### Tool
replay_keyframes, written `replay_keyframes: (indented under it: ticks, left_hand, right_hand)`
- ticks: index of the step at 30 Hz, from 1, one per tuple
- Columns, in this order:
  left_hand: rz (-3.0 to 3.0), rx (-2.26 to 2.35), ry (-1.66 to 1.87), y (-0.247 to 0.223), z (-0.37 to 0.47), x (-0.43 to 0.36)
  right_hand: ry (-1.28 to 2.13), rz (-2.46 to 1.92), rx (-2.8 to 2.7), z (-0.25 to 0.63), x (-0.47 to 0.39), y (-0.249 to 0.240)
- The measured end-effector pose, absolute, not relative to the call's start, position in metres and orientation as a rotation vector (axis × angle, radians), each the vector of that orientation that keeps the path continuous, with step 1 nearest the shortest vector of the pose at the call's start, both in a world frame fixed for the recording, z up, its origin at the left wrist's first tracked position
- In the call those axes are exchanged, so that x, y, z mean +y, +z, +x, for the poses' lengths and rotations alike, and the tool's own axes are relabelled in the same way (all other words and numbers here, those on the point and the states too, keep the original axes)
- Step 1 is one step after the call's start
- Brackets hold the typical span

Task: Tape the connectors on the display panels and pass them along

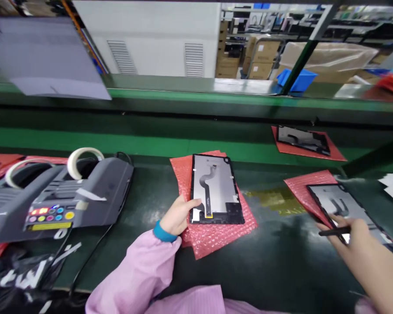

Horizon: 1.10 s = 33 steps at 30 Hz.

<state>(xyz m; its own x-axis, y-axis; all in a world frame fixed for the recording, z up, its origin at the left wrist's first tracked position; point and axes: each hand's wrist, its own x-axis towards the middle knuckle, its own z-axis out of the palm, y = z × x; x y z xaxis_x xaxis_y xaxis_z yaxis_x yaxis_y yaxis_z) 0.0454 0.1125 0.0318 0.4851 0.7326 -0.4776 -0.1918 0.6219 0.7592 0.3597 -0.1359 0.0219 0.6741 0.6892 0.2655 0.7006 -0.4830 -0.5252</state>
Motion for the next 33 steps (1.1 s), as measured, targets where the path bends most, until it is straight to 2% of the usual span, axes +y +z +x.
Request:
replay_keyframes:
  ticks: [4, 6, 8, 11, 20, 25, 30, 33]
  left_hand:
    - [0.798, 0.852, 0.6, 0.028, 0.05, 0.093]
    - [0.873, 0.851, 0.585, 0.026, 0.051, 0.088]
    - [0.969, 0.88, 0.592, 0.024, 0.048, 0.092]
    - [1.146, 1.015, 0.652, 0.021, 0.039, 0.114]
    - [1.596, 1.503, 0.718, 0.005, 0.027, 0.169]
    - [1.698, 1.517, 0.655, -0.007, 0.023, 0.172]
    - [1.83, 1.498, 0.767, 0.001, 0.004, 0.163]
    - [1.969, 1.412, 0.867, 0.013, -0.001, 0.151]
  right_hand:
    - [0.516, -1.787, -1.085, 0.316, -0.043, 0.026]
    - [0.766, -1.691, -0.989, 0.298, 0.005, 0.015]
    - [0.829, -1.647, -0.958, 0.288, 0.041, 0.0]
    - [0.815, -1.551, -0.928, 0.286, 0.064, -0.013]
    - [0.731, -1.372, -0.96, 0.276, 0.076, -0.003]
    - [0.728, -1.473, -1.096, 0.263, 0.086, -0.008]
    - [0.34, -1.641, -1.175, 0.295, 0.046, 0.028]
    - [0.504, -1.548, -1.019, 0.322, 0.013, 0.034]
